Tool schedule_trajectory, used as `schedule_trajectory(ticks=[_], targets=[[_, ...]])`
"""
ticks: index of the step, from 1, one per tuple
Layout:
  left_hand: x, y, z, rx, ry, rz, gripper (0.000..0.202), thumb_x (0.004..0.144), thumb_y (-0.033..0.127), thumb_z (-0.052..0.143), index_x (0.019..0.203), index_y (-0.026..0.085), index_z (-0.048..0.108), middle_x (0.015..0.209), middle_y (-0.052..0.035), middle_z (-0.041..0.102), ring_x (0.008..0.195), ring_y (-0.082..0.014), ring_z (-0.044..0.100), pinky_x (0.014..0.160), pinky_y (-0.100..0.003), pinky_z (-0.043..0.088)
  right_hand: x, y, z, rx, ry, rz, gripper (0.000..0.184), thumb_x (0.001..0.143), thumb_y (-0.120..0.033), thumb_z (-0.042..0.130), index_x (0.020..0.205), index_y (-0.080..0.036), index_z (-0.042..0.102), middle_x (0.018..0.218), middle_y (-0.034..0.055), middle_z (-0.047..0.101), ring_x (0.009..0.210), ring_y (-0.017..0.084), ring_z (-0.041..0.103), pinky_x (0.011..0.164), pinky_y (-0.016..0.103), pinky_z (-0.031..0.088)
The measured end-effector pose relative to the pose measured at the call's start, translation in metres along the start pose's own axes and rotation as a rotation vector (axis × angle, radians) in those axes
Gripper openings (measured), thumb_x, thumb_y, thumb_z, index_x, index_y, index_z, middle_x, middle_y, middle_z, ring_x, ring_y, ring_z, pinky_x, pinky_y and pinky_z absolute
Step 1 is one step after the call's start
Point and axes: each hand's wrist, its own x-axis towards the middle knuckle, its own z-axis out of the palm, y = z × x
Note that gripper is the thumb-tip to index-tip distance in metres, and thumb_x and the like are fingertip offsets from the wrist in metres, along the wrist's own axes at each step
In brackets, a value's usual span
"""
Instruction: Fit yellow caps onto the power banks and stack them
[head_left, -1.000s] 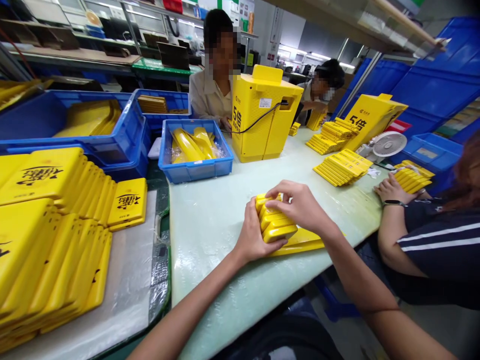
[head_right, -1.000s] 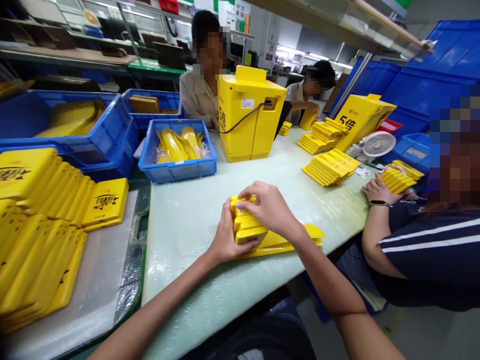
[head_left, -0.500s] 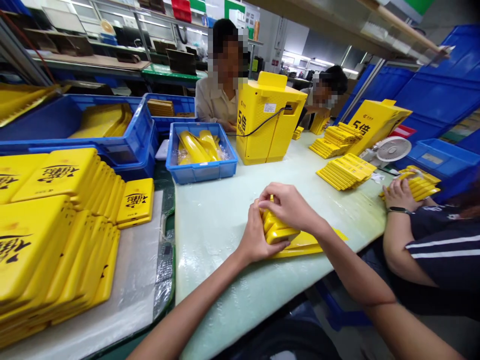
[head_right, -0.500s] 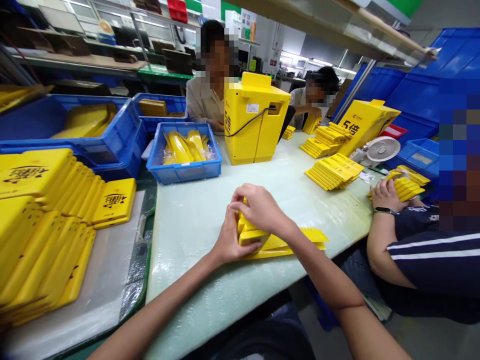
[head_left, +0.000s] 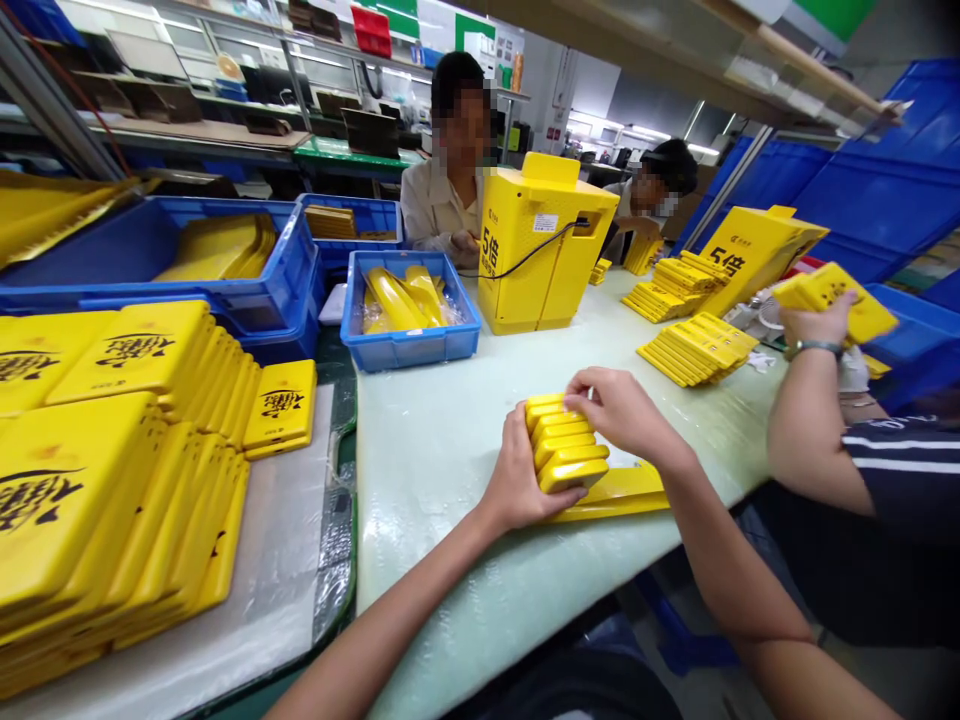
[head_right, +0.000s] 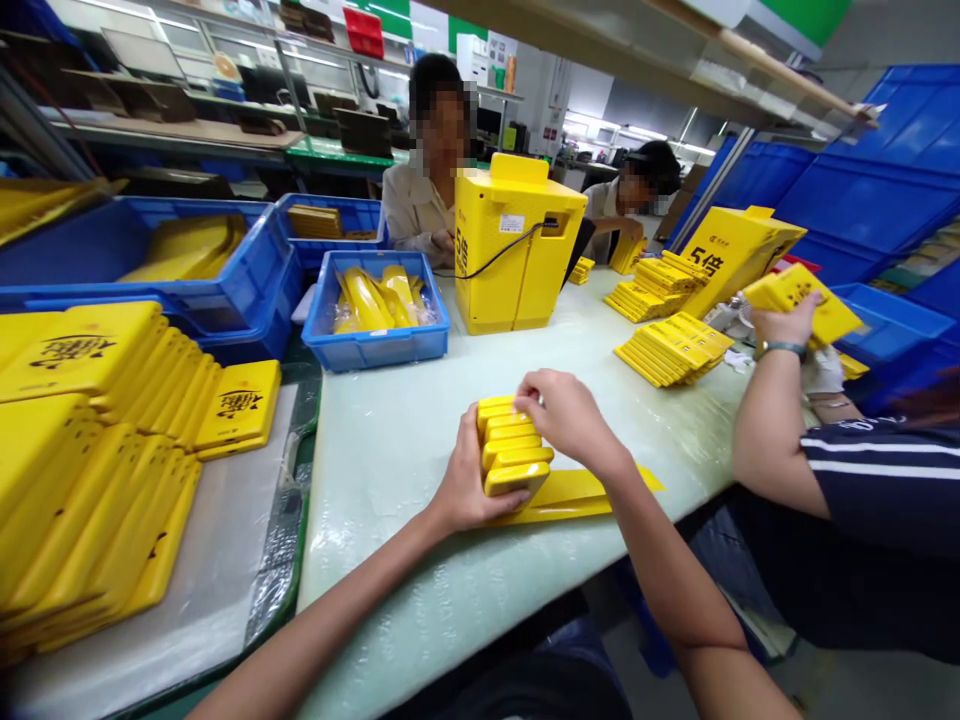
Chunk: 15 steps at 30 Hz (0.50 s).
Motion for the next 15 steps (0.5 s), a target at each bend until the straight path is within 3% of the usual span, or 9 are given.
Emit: schedule_trajectory(ticks=[3, 5, 8, 10, 13, 15], targets=[[-0.001, -0.001, 0.001, -0.006, -0.003, 0.019, 0.145, 0.068, 0.059, 0.102, 0.175, 0.023, 0.01, 0.167, -0.0241, 0.041, 0.161, -0.0511, 0.043, 0.138, -0.076, 0.034, 0.003, 0.013, -0.013, -0.175, 0.139, 0.13, 0.02, 0.098, -0.011, 0.07, 0.081, -0.02, 0.071, 0.091, 0.0102, 0.078, 0.083, 0.025, 0.067, 0.078, 0.037, 0.045], [0.0, -0.001, 0.001, -0.014, 0.005, 0.02, 0.145, 0.068, 0.058, 0.103, 0.175, 0.024, 0.011, 0.166, -0.0232, 0.041, 0.161, -0.0506, 0.043, 0.138, -0.077, 0.034, 0.007, 0.011, -0.016, -0.12, 0.204, 0.088, 0.019, 0.1, -0.012, 0.069, 0.083, -0.02, 0.071, 0.095, 0.0103, 0.076, 0.087, 0.026, 0.068, 0.08, 0.037, 0.047], [0.002, 0.002, 0.0, -0.022, 0.025, 0.015, 0.139, 0.067, 0.056, 0.104, 0.172, 0.025, 0.019, 0.163, -0.0206, 0.044, 0.158, -0.049, 0.047, 0.136, -0.075, 0.038, 0.014, -0.009, -0.005, 0.131, 0.057, -0.146, 0.014, 0.1, -0.012, 0.071, 0.09, -0.021, 0.074, 0.101, 0.0066, 0.075, 0.094, 0.023, 0.07, 0.082, 0.033, 0.051], [0.003, 0.005, -0.001, -0.022, 0.027, 0.021, 0.13, 0.068, 0.055, 0.103, 0.168, 0.025, 0.026, 0.16, -0.0192, 0.046, 0.155, -0.0479, 0.049, 0.135, -0.073, 0.04, 0.019, -0.024, 0.008, 0.182, -0.042, -0.214, 0.015, 0.098, -0.009, 0.072, 0.09, -0.021, 0.075, 0.102, 0.0048, 0.075, 0.093, 0.021, 0.07, 0.083, 0.031, 0.051], [0.004, 0.007, -0.001, -0.012, 0.013, 0.016, 0.13, 0.068, 0.057, 0.102, 0.168, 0.023, 0.025, 0.159, -0.0199, 0.046, 0.154, -0.0479, 0.049, 0.136, -0.072, 0.04, 0.024, -0.032, 0.017, 0.031, -0.022, -0.123, 0.018, 0.097, -0.007, 0.074, 0.086, -0.021, 0.075, 0.098, 0.0051, 0.077, 0.088, 0.021, 0.068, 0.083, 0.033, 0.048], [0.003, 0.006, -0.001, -0.007, 0.004, 0.001, 0.137, 0.067, 0.058, 0.102, 0.171, 0.022, 0.019, 0.161, -0.0215, 0.044, 0.156, -0.0491, 0.048, 0.137, -0.073, 0.038, 0.026, -0.027, 0.011, -0.112, 0.015, 0.0, 0.019, 0.097, -0.009, 0.076, 0.083, -0.021, 0.075, 0.095, 0.0068, 0.079, 0.087, 0.023, 0.069, 0.08, 0.034, 0.044]])
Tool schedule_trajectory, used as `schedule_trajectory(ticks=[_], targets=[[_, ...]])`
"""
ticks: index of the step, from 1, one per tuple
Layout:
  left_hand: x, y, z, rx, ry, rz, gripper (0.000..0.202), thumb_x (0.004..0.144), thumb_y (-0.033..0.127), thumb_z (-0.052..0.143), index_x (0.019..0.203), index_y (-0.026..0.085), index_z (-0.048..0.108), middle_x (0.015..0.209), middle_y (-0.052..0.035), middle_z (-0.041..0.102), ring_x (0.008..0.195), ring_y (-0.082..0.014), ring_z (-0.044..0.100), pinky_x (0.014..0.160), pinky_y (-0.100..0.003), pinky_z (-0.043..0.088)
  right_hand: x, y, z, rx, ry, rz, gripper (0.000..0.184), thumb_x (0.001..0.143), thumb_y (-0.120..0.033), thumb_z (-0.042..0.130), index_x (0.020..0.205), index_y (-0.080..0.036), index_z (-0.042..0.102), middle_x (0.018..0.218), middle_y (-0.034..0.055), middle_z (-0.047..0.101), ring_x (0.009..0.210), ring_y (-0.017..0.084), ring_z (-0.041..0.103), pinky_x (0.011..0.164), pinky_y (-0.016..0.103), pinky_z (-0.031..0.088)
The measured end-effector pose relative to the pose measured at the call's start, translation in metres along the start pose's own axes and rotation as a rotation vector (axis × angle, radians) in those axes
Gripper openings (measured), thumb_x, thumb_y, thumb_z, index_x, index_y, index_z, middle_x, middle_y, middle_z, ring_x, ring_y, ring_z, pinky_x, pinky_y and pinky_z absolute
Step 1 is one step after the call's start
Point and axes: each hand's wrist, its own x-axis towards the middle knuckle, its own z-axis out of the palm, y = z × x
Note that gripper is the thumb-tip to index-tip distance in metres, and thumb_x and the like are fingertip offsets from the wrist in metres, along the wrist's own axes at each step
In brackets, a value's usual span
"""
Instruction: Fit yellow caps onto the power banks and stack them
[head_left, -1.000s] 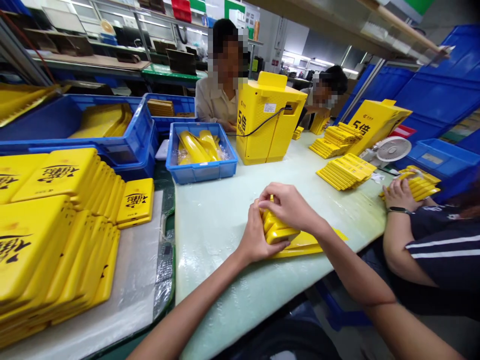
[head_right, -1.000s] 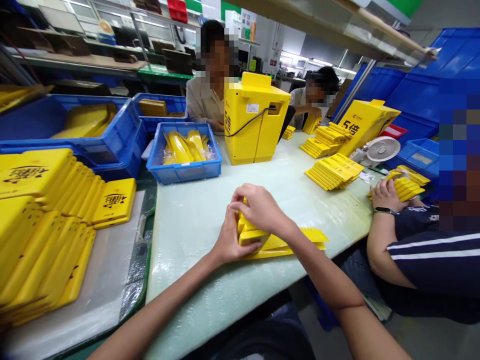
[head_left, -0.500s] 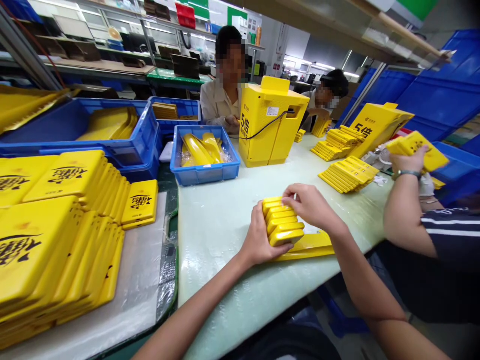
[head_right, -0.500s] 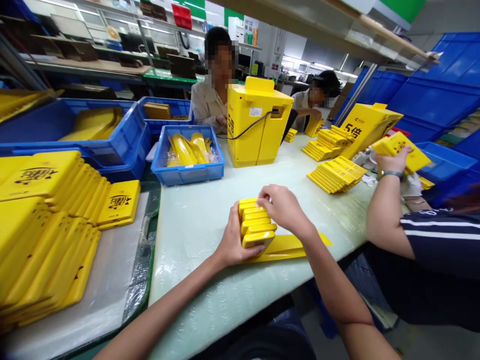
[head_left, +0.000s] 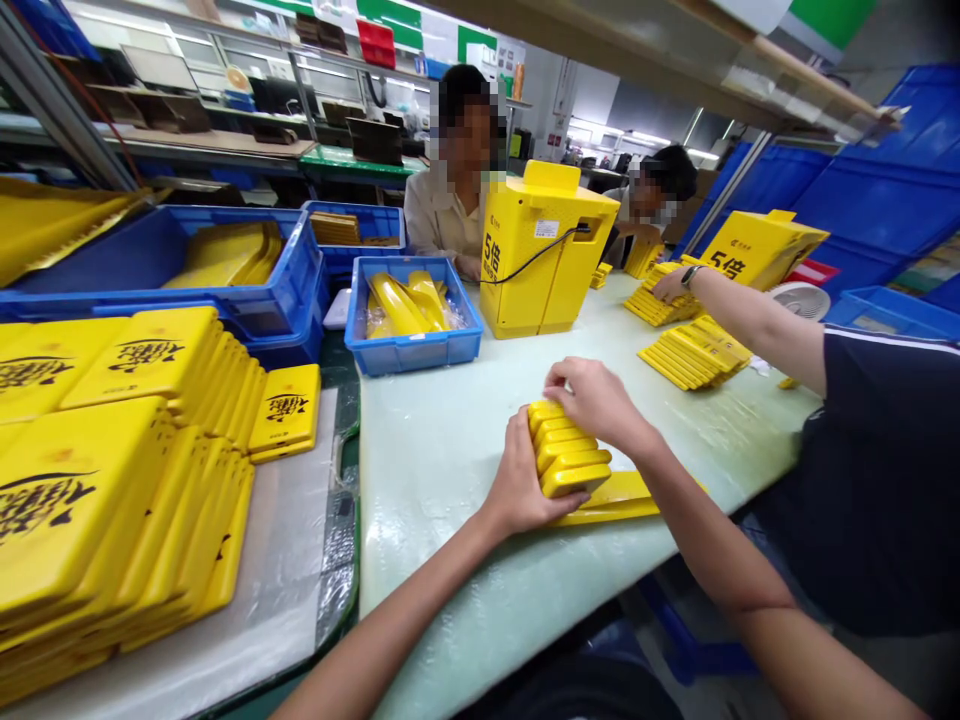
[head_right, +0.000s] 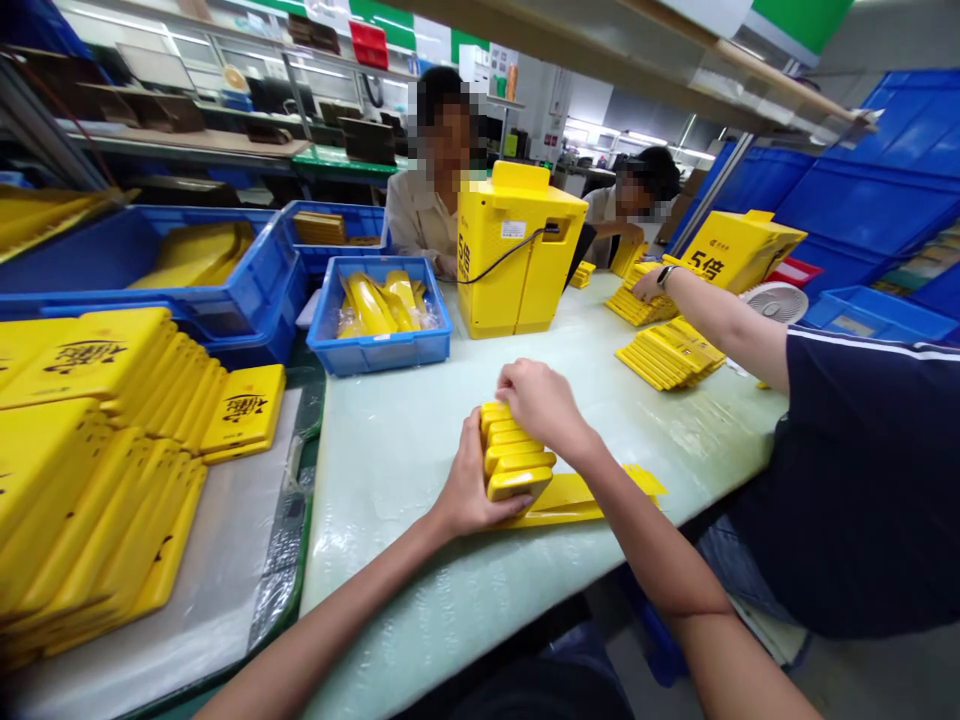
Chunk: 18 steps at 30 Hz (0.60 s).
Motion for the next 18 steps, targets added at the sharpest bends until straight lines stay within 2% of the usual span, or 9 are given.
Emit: schedule_trajectory(ticks=[3, 7, 10, 12, 14, 18], targets=[[-0.002, -0.003, 0.001, 0.001, 0.0, -0.003, 0.142, 0.068, 0.06, 0.102, 0.173, 0.023, 0.014, 0.163, -0.0227, 0.042, 0.158, -0.0501, 0.047, 0.137, -0.076, 0.036, 0.001, 0.014, -0.015, -0.045, 0.062, 0.09, 0.019, 0.097, -0.011, 0.078, 0.081, -0.021, 0.076, 0.089, 0.0063, 0.079, 0.085, 0.024, 0.069, 0.077, 0.035, 0.042], [-0.003, -0.006, 0.001, -0.005, 0.015, 0.007, 0.141, 0.068, 0.062, 0.102, 0.172, 0.022, 0.017, 0.163, -0.0231, 0.043, 0.158, -0.0507, 0.047, 0.137, -0.077, 0.036, 0.001, 0.018, -0.02, 0.159, 0.132, -0.072, 0.015, 0.098, -0.013, 0.077, 0.085, -0.021, 0.075, 0.092, 0.0039, 0.077, 0.085, 0.021, 0.067, 0.081, 0.033, 0.046], [-0.002, -0.006, 0.001, -0.012, 0.017, -0.003, 0.14, 0.067, 0.062, 0.103, 0.172, 0.024, 0.019, 0.162, -0.0219, 0.044, 0.158, -0.0501, 0.048, 0.137, -0.075, 0.037, 0.0, 0.015, -0.009, 0.25, 0.049, -0.163, 0.014, 0.097, -0.01, 0.074, 0.088, -0.021, 0.074, 0.099, 0.0042, 0.076, 0.091, 0.021, 0.067, 0.083, 0.032, 0.048], [-0.002, -0.005, 0.0, -0.006, 0.005, -0.006, 0.139, 0.067, 0.061, 0.103, 0.172, 0.024, 0.019, 0.162, -0.0217, 0.044, 0.158, -0.0495, 0.048, 0.137, -0.074, 0.037, -0.001, 0.018, -0.001, 0.23, -0.012, -0.184, 0.017, 0.095, -0.006, 0.072, 0.088, -0.021, 0.073, 0.097, 0.0039, 0.076, 0.094, 0.022, 0.067, 0.085, 0.032, 0.048], [-0.002, -0.004, -0.001, 0.0, -0.003, -0.008, 0.139, 0.069, 0.061, 0.102, 0.172, 0.022, 0.018, 0.163, -0.0227, 0.044, 0.158, -0.0493, 0.047, 0.137, -0.074, 0.036, -0.001, 0.026, 0.0, 0.168, -0.017, -0.179, 0.021, 0.092, -0.002, 0.07, 0.085, -0.021, 0.071, 0.092, 0.004, 0.075, 0.095, 0.023, 0.066, 0.087, 0.033, 0.047], [-0.001, -0.003, -0.001, -0.019, -0.01, -0.005, 0.139, 0.07, 0.057, 0.101, 0.173, 0.021, 0.015, 0.166, -0.024, 0.043, 0.159, -0.049, 0.047, 0.138, -0.075, 0.035, -0.005, 0.048, -0.016, 0.079, 0.2, -0.037, 0.021, 0.093, -0.006, 0.071, 0.078, -0.021, 0.07, 0.085, 0.0061, 0.074, 0.091, 0.025, 0.065, 0.087, 0.037, 0.048]])
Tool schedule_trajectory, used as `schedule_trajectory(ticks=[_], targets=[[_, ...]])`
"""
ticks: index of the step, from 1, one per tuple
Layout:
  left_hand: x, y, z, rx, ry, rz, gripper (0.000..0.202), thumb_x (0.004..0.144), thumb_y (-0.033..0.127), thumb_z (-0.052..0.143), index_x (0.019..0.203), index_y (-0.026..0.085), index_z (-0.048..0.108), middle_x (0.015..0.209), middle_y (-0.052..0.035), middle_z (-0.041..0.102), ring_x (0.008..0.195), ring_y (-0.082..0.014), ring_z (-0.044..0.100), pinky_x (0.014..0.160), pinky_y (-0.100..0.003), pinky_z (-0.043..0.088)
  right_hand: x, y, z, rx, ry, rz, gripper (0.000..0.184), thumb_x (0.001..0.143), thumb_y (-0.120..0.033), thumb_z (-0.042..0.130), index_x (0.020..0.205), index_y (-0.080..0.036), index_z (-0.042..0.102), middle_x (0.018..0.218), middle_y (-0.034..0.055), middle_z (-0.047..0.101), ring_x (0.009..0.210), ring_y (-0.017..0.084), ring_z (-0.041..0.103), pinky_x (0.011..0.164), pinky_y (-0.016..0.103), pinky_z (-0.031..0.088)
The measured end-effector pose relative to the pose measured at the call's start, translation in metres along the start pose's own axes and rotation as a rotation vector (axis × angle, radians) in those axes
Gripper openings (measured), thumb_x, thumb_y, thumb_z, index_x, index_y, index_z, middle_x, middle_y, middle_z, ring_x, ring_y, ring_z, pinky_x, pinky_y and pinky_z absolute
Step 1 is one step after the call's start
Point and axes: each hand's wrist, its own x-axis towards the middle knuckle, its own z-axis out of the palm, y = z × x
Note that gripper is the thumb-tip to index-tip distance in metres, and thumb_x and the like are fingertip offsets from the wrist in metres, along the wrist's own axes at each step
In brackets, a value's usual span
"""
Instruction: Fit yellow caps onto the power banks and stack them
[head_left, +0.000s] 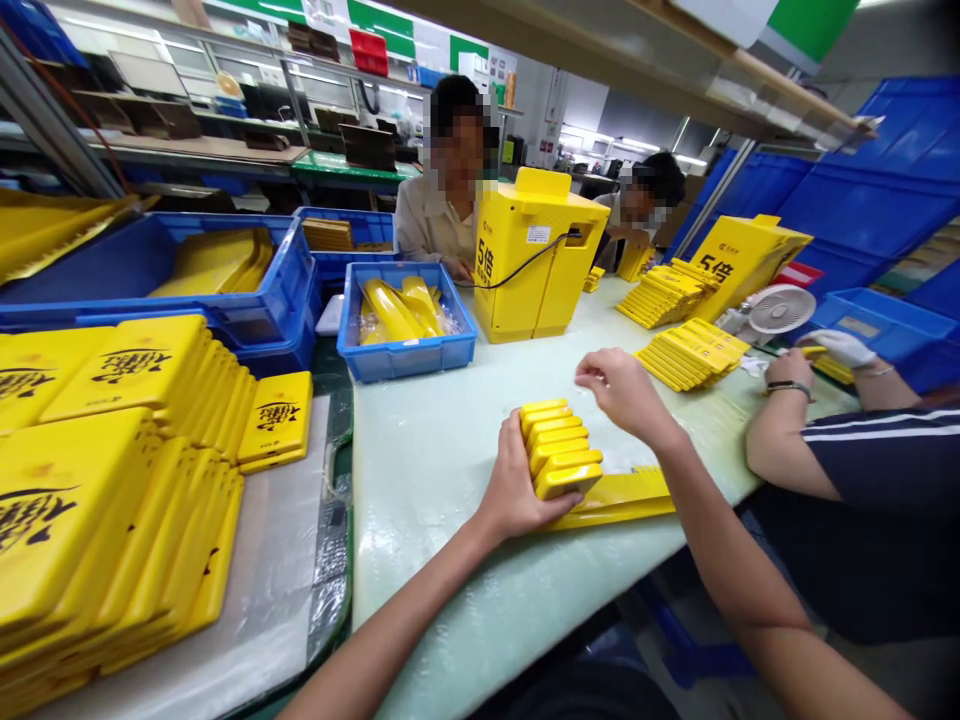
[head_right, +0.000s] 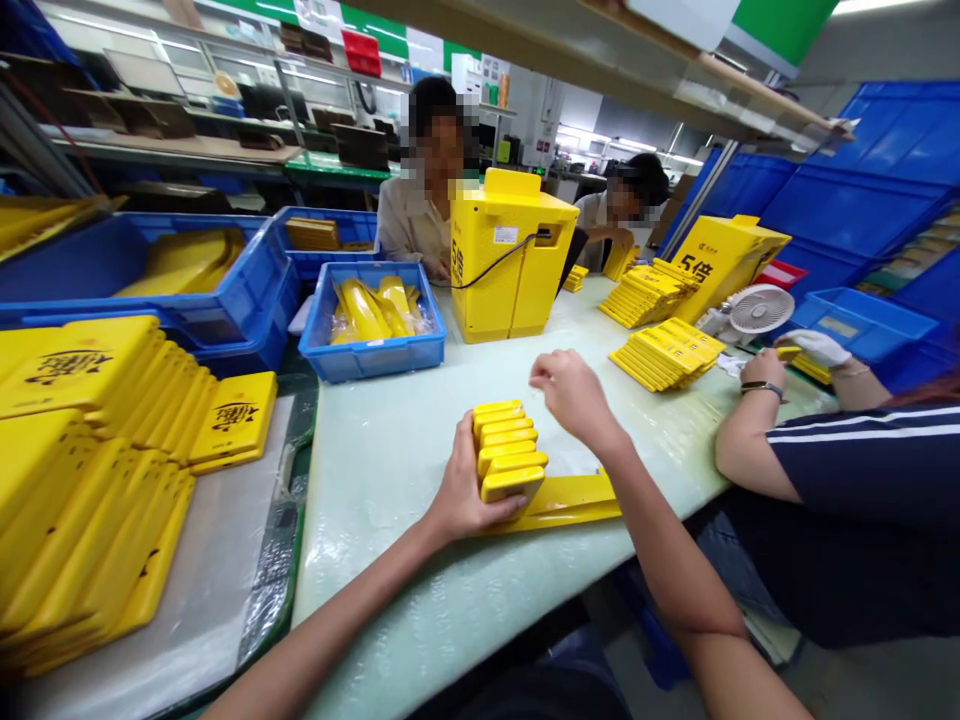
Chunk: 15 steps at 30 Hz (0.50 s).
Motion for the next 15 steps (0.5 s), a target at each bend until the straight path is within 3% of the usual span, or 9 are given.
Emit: schedule_trajectory(ticks=[2, 3, 5, 8, 12, 15], targets=[[0.0, -0.001, 0.0, -0.008, -0.002, 0.003, 0.14, 0.07, 0.055, 0.102, 0.174, 0.022, 0.015, 0.166, -0.0236, 0.043, 0.16, -0.0492, 0.047, 0.138, -0.075, 0.035, -0.004, 0.004, -0.008, 0.091, 0.039, 0.045, 0.012, 0.095, -0.015, 0.073, 0.085, -0.021, 0.076, 0.084, 0.0053, 0.075, 0.085, 0.024, 0.066, 0.082, 0.037, 0.05], [-0.001, -0.003, 0.0, -0.008, -0.001, 0.001, 0.141, 0.069, 0.055, 0.103, 0.174, 0.023, 0.014, 0.167, -0.0235, 0.043, 0.16, -0.0496, 0.047, 0.138, -0.075, 0.035, -0.007, 0.003, -0.009, 0.172, -0.003, 0.04, 0.007, 0.096, -0.019, 0.074, 0.093, -0.021, 0.08, 0.085, 0.0042, 0.076, 0.082, 0.023, 0.067, 0.079, 0.035, 0.051], [-0.001, -0.005, 0.0, 0.001, 0.005, -0.008, 0.143, 0.069, 0.056, 0.102, 0.175, 0.024, 0.013, 0.169, -0.0238, 0.04, 0.161, -0.0508, 0.045, 0.138, -0.077, 0.034, -0.013, 0.0, -0.006, 0.313, -0.143, -0.003, 0.015, 0.095, -0.024, 0.075, 0.107, -0.022, 0.084, 0.086, 0.0022, 0.077, 0.08, 0.021, 0.068, 0.074, 0.032, 0.052], [-0.002, -0.008, 0.001, 0.008, 0.0, -0.006, 0.142, 0.07, 0.058, 0.101, 0.175, 0.024, 0.011, 0.171, -0.0251, 0.037, 0.164, -0.0524, 0.041, 0.138, -0.079, 0.032, -0.021, 0.003, -0.001, 0.309, -0.255, -0.031, 0.007, 0.093, -0.023, 0.074, 0.092, -0.021, 0.081, 0.083, 0.002, 0.077, 0.079, 0.02, 0.068, 0.072, 0.032, 0.051], [-0.005, -0.008, 0.001, -0.011, 0.004, 0.003, 0.141, 0.07, 0.059, 0.102, 0.174, 0.024, 0.013, 0.17, -0.0245, 0.04, 0.165, -0.0518, 0.042, 0.14, -0.079, 0.03, -0.016, 0.027, -0.015, 0.117, -0.089, 0.014, 0.017, 0.093, -0.022, 0.072, 0.077, -0.024, 0.073, 0.076, 0.0054, 0.077, 0.072, 0.023, 0.066, 0.07, 0.038, 0.048], [-0.008, -0.009, 0.002, -0.032, 0.01, -0.011, 0.144, 0.068, 0.061, 0.102, 0.174, 0.024, 0.012, 0.172, -0.0252, 0.038, 0.166, -0.0525, 0.041, 0.14, -0.079, 0.029, 0.013, 0.025, -0.016, 0.197, 0.027, -0.003, 0.018, 0.095, -0.031, 0.075, 0.078, -0.024, 0.075, 0.076, 0.007, 0.077, 0.069, 0.024, 0.066, 0.069, 0.038, 0.051]])
